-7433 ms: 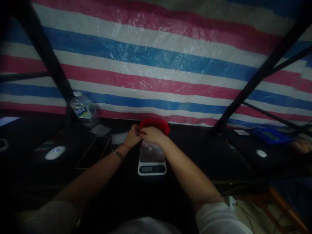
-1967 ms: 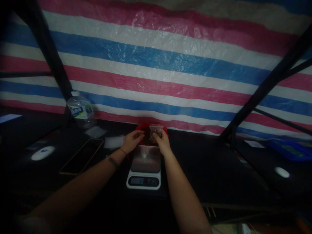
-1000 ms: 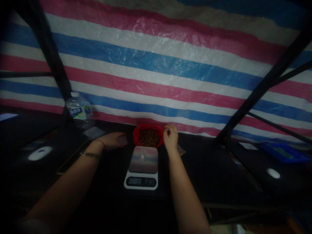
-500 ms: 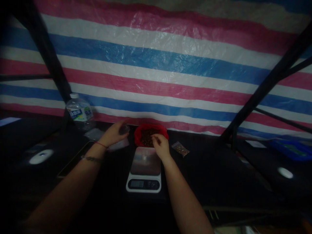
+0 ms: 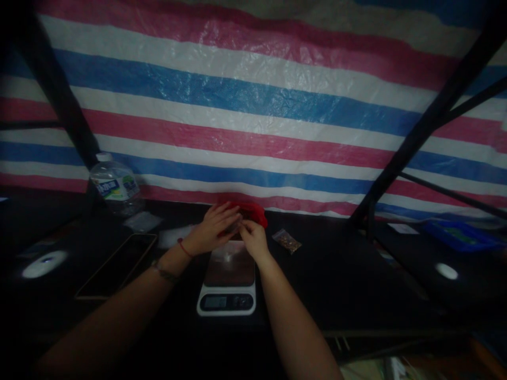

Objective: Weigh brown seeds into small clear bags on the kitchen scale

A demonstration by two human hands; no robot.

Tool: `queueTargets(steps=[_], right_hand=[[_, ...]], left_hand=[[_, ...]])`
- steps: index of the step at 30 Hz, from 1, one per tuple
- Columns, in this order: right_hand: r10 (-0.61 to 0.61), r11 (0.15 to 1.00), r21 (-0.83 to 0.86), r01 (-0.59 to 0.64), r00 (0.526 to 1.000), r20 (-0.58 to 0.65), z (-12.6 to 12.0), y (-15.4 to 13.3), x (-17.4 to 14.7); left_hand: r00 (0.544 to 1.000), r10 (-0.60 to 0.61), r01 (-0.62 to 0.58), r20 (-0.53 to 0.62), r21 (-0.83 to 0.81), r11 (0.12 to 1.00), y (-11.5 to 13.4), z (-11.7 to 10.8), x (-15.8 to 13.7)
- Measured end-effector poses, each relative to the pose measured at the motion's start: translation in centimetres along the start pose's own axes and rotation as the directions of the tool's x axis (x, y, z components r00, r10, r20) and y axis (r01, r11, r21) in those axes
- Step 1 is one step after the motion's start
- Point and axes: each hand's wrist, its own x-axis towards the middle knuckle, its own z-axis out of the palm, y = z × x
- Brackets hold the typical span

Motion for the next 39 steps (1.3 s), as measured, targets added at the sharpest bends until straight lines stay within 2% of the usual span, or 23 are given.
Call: queueTargets(steps=[2, 4, 6, 9, 14, 20, 27, 30, 36, 39], right_hand=[[0.051, 0.993, 0.109, -0.049, 0.998, -0.022, 0.0, 0.4, 0.2], [0.077, 0.983, 0.168, -0.067, 0.996, -0.050, 0.0, 0.5, 0.3], [0.093, 0.976, 0.205, -0.078, 0.994, -0.061, 0.0, 0.5, 0.3], [0.097, 0.970, 0.223, -0.093, 0.995, -0.007, 0.2, 0.1, 0.1], [-0.006, 1.000, 0.017, 0.005, 1.000, 0.027, 0.7, -0.3, -0.4], [-0.065, 0.994, -0.091, 0.065, 0.998, -0.003, 0.5, 0.0, -0.6], [-0.193, 0.943, -0.257, 0.214, 0.976, 0.104, 0.0, -0.9, -0.6], [-0.225, 0.919, -0.298, 0.259, 0.964, 0.142, 0.1, -1.3, -0.8], [-0.294, 0.819, -0.442, 0.366, 0.929, 0.224, 0.4, -2.0, -1.1], [-0.321, 0.771, -0.507, 0.386, 0.922, 0.214, 0.6, -2.4, -1.1]], left_hand=[[0.994, -0.053, 0.059, -0.093, 0.066, 0.996, 0.0, 0.4, -0.3], [0.987, -0.092, 0.105, -0.130, 0.090, 0.990, 0.0, 0.7, -0.7], [0.985, -0.133, 0.143, -0.110, 0.082, 0.986, 0.0, 0.8, -1.0], [0.982, -0.177, 0.180, -0.061, 0.043, 0.983, -0.1, 0.7, -1.2], [0.982, -0.173, 0.163, -0.081, -0.114, 0.980, 0.2, 0.6, -1.3], [0.970, -0.242, 0.229, -0.015, -0.268, 0.936, 0.5, 0.9, -1.3], [0.953, -0.302, 0.253, -0.030, -0.471, 0.845, 0.1, 0.8, -1.8], [0.944, -0.327, 0.269, -0.053, -0.451, 0.851, 0.1, 0.8, -1.8], [0.951, -0.304, 0.277, -0.050, -0.291, 0.916, 0.5, 0.8, -1.8], [0.939, -0.335, 0.306, -0.078, -0.259, 0.916, 0.8, 1.1, -1.7]])
